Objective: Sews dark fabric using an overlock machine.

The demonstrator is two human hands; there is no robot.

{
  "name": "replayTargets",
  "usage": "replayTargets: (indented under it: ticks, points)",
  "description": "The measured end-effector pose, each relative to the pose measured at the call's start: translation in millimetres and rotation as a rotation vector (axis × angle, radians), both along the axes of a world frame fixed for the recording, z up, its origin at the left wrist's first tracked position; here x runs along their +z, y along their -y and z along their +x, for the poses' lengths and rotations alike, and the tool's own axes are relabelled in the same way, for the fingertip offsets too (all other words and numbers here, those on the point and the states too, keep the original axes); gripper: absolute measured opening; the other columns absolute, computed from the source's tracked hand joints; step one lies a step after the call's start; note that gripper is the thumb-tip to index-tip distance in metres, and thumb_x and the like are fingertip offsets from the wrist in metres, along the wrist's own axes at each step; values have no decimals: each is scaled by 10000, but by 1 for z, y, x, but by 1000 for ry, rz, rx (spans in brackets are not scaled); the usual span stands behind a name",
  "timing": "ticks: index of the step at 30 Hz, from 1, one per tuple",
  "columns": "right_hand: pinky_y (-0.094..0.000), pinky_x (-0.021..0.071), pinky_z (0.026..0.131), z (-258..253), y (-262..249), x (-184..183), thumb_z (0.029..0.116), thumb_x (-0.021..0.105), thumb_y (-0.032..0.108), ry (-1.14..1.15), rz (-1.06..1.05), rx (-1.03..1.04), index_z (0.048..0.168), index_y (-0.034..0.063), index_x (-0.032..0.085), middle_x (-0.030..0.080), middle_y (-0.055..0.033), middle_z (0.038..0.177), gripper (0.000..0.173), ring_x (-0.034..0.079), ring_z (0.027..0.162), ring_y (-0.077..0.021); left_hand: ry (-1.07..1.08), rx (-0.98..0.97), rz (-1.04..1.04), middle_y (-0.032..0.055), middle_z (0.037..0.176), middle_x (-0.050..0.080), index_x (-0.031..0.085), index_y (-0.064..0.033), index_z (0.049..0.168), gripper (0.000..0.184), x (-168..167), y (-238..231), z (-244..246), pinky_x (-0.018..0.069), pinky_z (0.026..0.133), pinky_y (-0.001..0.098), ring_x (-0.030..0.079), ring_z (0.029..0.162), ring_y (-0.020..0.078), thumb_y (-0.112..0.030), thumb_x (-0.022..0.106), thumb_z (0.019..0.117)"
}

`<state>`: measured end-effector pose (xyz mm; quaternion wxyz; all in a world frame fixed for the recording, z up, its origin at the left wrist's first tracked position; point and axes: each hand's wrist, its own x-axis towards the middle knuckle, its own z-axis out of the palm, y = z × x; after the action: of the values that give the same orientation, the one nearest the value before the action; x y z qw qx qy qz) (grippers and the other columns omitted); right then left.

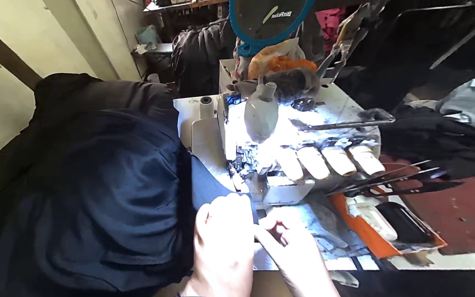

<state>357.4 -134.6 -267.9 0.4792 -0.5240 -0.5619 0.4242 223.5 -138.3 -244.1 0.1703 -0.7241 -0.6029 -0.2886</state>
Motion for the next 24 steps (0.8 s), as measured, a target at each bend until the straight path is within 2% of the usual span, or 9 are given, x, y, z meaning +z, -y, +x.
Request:
replayTargets:
  ticks: [3,5,8,12,15,19,22,24]
  points:
    - [-158,570,651,-5,-2,4,848,727,15,-44,79,16,961,58,572,648,56,832,196,634,703,19,-9,69,-81,34,1220,748,755,-152,1241,356,-7,10,8,467,1026,372,681,1158,185,-135,576,933]
    - [-147,575,680,-8,-8,4,862,721,17,-3,188,32,975,26,652,685,27,874,132,649,741,17,36,16,-77,43,1293,718,726,-149,1282,388,-14,4,1,448,1091,397,652,1238,193,-124,526,951]
    - [-140,585,764,-9,-16,1,911,686,74,149,320,46,1037,42,773,747,-17,967,156,695,846,6,180,-141,-7,85,1251,733,739,-117,1230,333,-18,-5,-16,490,1087,426,672,1219,218,-81,509,991]
    - [-112,549,737,-10,-17,1,918,671,97,245,369,10,1042,80,800,731,-8,914,180,662,817,20,213,-275,-48,80,1276,723,748,-109,1171,284,-15,-8,-34,481,1113,409,654,1254,211,-96,507,1023]
    - [-138,541,757,-11,-15,5,930,667,103,324,381,-4,1065,92,805,730,-20,899,193,663,831,-13,167,-304,-101,62,1337,694,731,-114,1223,305,-12,-12,-42,464,1128,412,626,1294,213,-116,498,1025]
    - [-180,526,740,-12,-23,2,946,640,168,453,487,-54,1080,124,813,714,-13,846,223,647,800,-60,142,-274,-332,64,1366,672,716,-97,1244,333,5,-31,-47,467,1117,448,620,1298,218,-171,463,1041]
    - [-176,517,717,-12,-26,6,951,639,183,477,499,-48,991,114,815,677,-6,792,193,631,770,-57,161,-256,-461,67,1296,698,705,-85,1213,302,16,-62,-55,456,1131,436,616,1295,208,-185,473,1048]
    - [-174,519,710,-12,-22,13,949,652,164,454,451,-10,983,88,810,676,-26,794,179,632,759,-59,175,-209,-590,83,1306,677,645,-96,1297,308,28,-82,-59,467,1105,432,613,1278,214,-214,489,1059]
